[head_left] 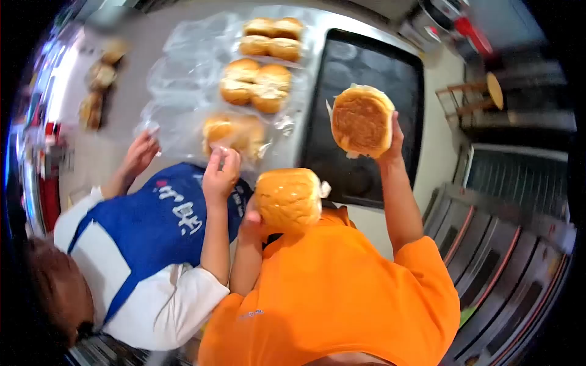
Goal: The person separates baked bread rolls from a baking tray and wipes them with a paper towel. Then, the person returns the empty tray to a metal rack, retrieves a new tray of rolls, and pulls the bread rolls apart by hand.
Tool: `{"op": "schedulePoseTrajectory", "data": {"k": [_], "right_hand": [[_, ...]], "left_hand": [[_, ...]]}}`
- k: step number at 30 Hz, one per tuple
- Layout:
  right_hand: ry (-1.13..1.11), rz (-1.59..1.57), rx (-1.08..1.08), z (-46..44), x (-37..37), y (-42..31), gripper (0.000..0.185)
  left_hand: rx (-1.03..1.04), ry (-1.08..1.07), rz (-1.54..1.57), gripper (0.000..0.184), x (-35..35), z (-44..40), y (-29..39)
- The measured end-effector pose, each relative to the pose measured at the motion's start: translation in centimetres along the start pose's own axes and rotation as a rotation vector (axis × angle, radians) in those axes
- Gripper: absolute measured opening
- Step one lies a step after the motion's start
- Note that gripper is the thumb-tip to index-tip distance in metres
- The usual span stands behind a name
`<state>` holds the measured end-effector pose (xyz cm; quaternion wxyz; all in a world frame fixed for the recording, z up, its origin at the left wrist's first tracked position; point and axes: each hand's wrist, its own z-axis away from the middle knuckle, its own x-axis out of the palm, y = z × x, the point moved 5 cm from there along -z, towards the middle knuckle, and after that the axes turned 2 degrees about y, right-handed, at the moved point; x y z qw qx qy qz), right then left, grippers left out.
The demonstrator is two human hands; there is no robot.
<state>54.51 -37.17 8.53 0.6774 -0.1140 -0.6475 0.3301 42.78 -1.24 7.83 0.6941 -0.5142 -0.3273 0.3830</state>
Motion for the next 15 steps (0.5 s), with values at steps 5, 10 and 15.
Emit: {"op": "schedulePoseTrajectory", "data": {"k": [5, 10, 15], "right_hand": [[-0.072, 1.228, -0.067, -11.4, 6.7, 6.4, 0.067], [-0.367, 2.000, -0.611, -20.1, 12.1, 16.0, 0.080], [-0.349, 1.777, -0.901, -19.1, 13.0, 16.3, 0.067]], "left_hand": [[0.117, 0.130, -0.288, 0.029, -1.9, 4.9, -0.4], [0.151, 0.132, -0.372, 0.038, -2.7, 8.4, -2.0], [0.190, 0.112, -0.322, 0.064, -3.5, 9.4, -1.9]]}}
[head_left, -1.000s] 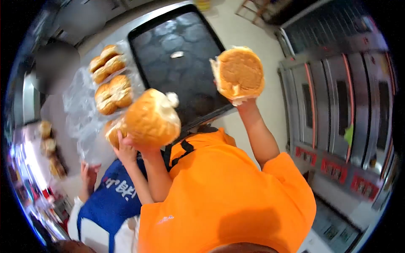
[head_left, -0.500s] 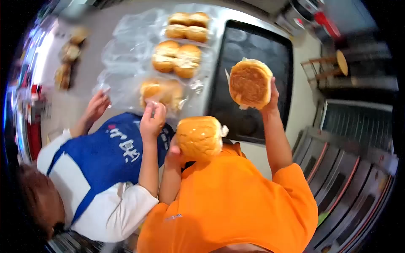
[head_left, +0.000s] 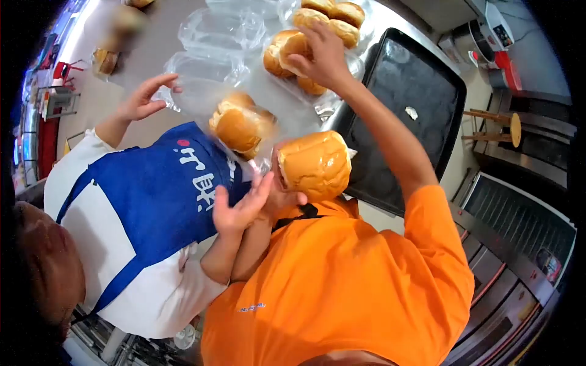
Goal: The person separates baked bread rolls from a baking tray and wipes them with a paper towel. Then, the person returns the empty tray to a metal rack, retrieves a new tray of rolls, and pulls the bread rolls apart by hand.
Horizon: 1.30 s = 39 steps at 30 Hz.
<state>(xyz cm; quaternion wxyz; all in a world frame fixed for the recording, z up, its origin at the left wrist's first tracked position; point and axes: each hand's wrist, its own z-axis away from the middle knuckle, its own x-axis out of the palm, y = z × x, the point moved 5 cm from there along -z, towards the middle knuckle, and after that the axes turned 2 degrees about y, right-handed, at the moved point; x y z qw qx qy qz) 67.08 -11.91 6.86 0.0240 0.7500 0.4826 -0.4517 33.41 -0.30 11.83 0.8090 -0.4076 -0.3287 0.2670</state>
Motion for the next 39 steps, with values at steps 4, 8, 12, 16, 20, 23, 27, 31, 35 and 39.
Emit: {"op": "schedulePoseTrajectory", "data": {"k": [4, 8, 12, 16, 20, 23, 27, 31, 35, 39], "right_hand": [[-0.027, -0.572, 0.639, 7.5, -11.2, -1.7, 0.040], [-0.014, -0.906, 0.497, 14.1, -16.6, -7.3, 0.082], [0.215, -1.340, 0.906, 19.2, -17.1, -5.6, 0.103], [0.519, -2.097, 0.957, 22.6, -18.6, -3.9, 0.079], [0.607, -2.275, 1.010, 23.4, -20.3, -3.6, 0.082], [0.614, -2.326, 1.046, 23.3, -20.9, -3.5, 0.082], [0.596, -2.470, 0.988, 22.4, -21.7, -4.0, 0.084], [0.565, -2.409, 1.047, 22.1, -21.2, -4.0, 0.085], [0.485, -2.177, 1.115, 21.4, -19.6, -2.4, 0.079], [0.328, -2.042, 1.104, 18.3, -17.1, 0.9, 0.070]], "left_hand": [[0.874, -0.479, -2.045, 0.101, -0.7, -8.4, -1.9], [0.941, -0.477, -2.156, 0.101, -0.9, -12.0, -5.3], [0.577, -0.660, -2.393, 0.098, -2.2, -12.3, -11.6], [0.845, -0.682, -2.305, 0.062, -3.0, -11.3, -14.5], [1.015, -0.427, -2.454, 0.016, -2.3, -11.3, -13.1], [1.015, -0.373, -2.383, 0.008, -2.8, -11.5, -12.8], [0.966, -0.316, -2.357, 0.009, -3.0, -12.1, -12.7], [1.007, -0.288, -2.333, 0.011, -2.2, -11.7, -12.0], [1.101, -0.164, -2.256, 0.012, -2.0, -11.1, -7.7], [1.044, -0.014, -2.178, 0.016, -2.8, -9.0, -3.0]]}}
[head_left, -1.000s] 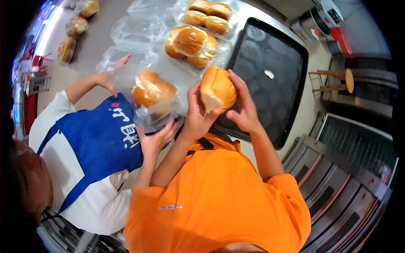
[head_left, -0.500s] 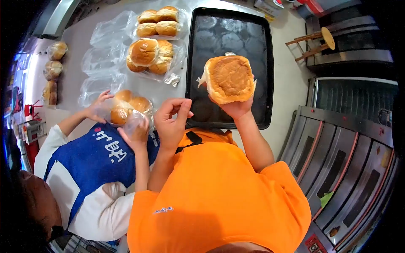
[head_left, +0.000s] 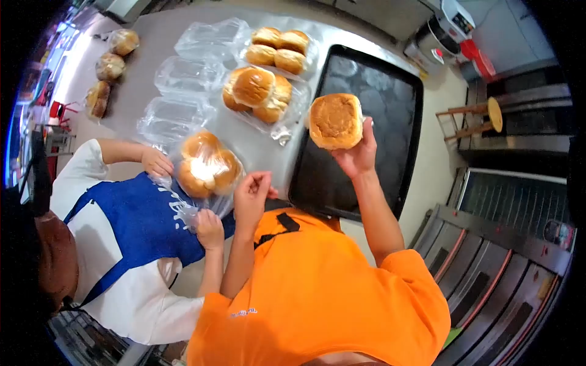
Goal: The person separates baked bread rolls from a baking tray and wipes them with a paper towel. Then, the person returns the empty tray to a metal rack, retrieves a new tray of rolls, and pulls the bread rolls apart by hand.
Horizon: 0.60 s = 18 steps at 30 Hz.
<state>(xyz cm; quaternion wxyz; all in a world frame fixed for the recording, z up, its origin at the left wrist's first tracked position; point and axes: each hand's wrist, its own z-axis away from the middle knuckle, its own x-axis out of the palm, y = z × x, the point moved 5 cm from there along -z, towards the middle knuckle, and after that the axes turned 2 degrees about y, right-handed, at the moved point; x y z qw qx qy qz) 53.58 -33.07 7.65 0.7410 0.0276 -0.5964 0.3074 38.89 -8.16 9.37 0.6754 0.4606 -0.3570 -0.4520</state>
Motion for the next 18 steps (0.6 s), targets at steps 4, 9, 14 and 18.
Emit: {"op": "schedulePoseTrajectory", "data": {"k": [4, 9, 14, 18], "right_hand": [[-0.019, 0.850, -0.472, -10.2, 6.2, -3.7, 0.062], [-0.186, 1.960, -1.121, -22.9, 15.0, -4.6, 0.081], [-0.301, 2.519, -0.810, -34.8, 8.2, 0.2, 0.094], [-0.017, 2.226, -0.966, -32.4, 8.3, 0.6, 0.108]], "left_hand": [[-0.059, -0.139, 0.203, 0.029, -3.6, 2.6, -2.3], [-0.032, -0.213, 0.256, 0.046, -5.7, 3.6, -3.0], [-0.078, -0.271, -0.027, 0.048, -7.2, 3.2, -2.0], [-0.083, -0.278, 0.026, 0.051, -8.0, 2.5, -1.4]]}}
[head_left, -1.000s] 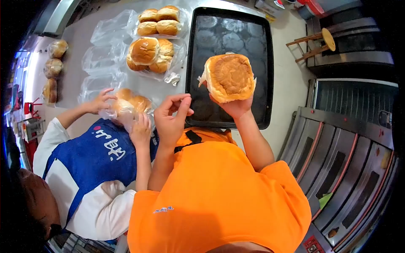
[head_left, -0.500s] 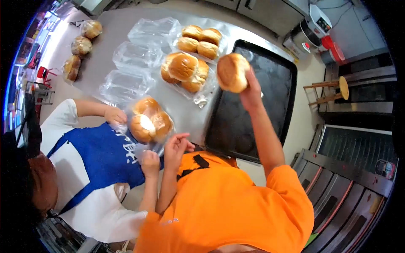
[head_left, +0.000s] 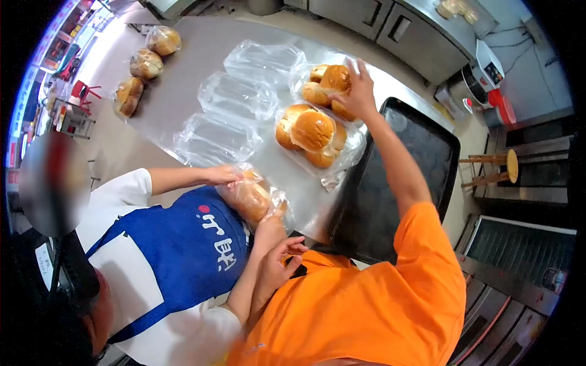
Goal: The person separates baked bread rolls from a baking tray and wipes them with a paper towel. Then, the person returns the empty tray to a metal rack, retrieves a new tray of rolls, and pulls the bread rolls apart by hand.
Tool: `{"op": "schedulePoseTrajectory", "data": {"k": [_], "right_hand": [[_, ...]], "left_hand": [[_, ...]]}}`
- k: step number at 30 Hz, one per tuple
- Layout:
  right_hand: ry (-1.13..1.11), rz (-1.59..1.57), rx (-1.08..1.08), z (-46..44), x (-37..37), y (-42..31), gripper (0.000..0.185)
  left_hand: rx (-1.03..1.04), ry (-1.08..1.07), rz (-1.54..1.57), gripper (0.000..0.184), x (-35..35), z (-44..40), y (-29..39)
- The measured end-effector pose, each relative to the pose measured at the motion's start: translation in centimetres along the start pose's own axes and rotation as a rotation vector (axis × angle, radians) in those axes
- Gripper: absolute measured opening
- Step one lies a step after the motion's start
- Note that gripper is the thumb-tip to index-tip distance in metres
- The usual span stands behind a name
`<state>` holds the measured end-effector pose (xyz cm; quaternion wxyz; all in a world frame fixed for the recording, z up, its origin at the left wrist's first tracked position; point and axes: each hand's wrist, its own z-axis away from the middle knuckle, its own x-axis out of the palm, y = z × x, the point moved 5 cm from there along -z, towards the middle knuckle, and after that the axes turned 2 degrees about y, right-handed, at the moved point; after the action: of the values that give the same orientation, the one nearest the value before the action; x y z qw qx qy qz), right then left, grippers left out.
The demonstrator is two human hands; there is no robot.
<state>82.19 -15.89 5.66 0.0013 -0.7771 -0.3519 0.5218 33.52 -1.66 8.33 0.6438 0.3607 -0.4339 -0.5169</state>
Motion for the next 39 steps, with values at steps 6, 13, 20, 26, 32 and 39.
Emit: {"op": "schedulePoseTrajectory", "data": {"k": [6, 13, 20, 26, 32, 39], "right_hand": [[0.252, -0.264, 0.182, 14.8, -9.9, 1.0, 0.072], [0.279, -0.561, 0.551, 35.7, -19.1, 3.1, 0.042], [0.223, -0.745, 0.677, 43.9, -23.1, 1.9, 0.029], [0.100, -0.938, 0.396, 41.1, -24.8, -6.3, 0.028], [-0.157, -1.008, 0.103, 43.2, -24.4, -15.9, 0.011], [-0.974, -0.988, -0.091, 57.5, -18.2, -27.3, 0.014]], "left_hand": [[0.123, 0.007, 0.064, 0.053, 2.5, -1.4, -0.4], [0.107, 0.120, -0.006, 0.034, 9.8, -0.7, -3.2], [0.067, 0.252, -0.104, 0.022, 16.5, 5.2, -6.2], [-0.023, 0.443, -0.337, 0.015, 16.1, 10.1, -8.5], [-0.027, 0.513, -0.257, 0.017, 16.1, 17.6, -10.2], [0.043, 1.056, -0.338, 0.028, 14.7, 37.5, -17.8]]}}
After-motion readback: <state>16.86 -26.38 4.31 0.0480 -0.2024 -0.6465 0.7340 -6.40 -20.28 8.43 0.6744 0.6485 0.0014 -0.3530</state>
